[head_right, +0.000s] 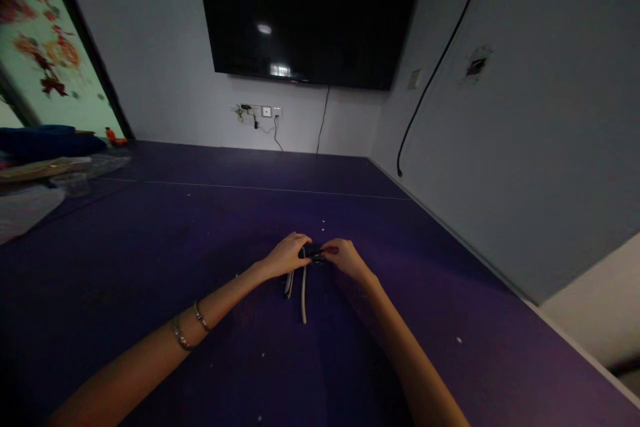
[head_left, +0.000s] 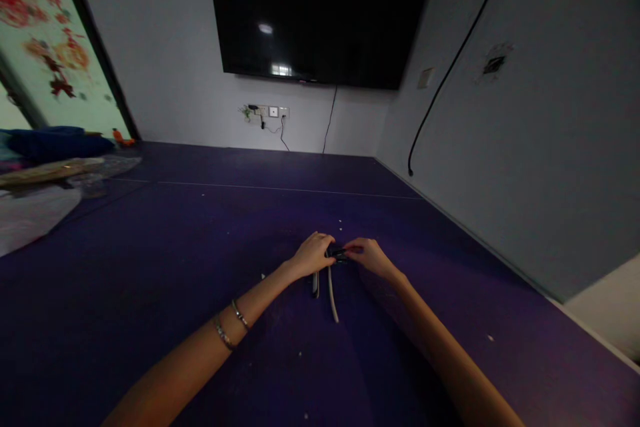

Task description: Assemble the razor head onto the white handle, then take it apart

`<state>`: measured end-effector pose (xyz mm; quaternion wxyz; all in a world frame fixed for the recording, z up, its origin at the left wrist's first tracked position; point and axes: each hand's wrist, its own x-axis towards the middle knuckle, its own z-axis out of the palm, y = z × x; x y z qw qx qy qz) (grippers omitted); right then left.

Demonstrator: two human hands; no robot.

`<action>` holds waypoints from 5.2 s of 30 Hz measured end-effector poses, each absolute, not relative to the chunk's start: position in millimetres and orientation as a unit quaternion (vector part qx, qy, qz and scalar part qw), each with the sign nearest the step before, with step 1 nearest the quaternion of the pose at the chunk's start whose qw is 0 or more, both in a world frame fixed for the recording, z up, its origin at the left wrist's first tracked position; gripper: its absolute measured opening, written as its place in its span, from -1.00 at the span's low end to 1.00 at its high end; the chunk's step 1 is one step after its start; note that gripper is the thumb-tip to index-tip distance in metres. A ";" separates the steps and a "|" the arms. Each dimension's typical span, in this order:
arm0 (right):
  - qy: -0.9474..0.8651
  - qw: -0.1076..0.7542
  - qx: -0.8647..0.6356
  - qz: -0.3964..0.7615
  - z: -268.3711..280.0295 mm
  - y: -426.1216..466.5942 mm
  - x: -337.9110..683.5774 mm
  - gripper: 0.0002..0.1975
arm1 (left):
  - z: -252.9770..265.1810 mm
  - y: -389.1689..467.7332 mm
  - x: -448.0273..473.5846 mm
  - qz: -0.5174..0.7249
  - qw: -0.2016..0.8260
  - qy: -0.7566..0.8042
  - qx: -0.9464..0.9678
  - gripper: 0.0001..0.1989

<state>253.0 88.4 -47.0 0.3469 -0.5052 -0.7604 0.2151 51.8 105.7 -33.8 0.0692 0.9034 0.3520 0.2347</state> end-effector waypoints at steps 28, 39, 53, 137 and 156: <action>-0.768 0.321 -0.513 0.212 -57.4 96.4 256.9 -0.81 | -50.2 112.1 65.3 0.210 0.083 0.355 0.907 -0.62; -0.768 0.300 -0.520 0.222 -58.5 100.7 255.8 -0.79 | -51.8 111.5 63.7 0.210 0.085 0.351 0.909 -0.60; -0.767 0.309 -0.520 0.214 -59.6 103.8 252.9 -0.83 | -45.8 108.2 62.1 0.194 0.094 0.356 0.909 -0.75; -0.504 0.474 -0.588 0.420 -16.2 54.4 256.2 -0.76 | -4.6 25.9 34.3 0.086 0.056 0.540 0.835 -0.65; -0.573 0.198 -0.791 0.078 -47.8 26.4 369.0 -0.80 | -35.1 35.1 54.0 0.069 0.067 0.565 0.819 -0.60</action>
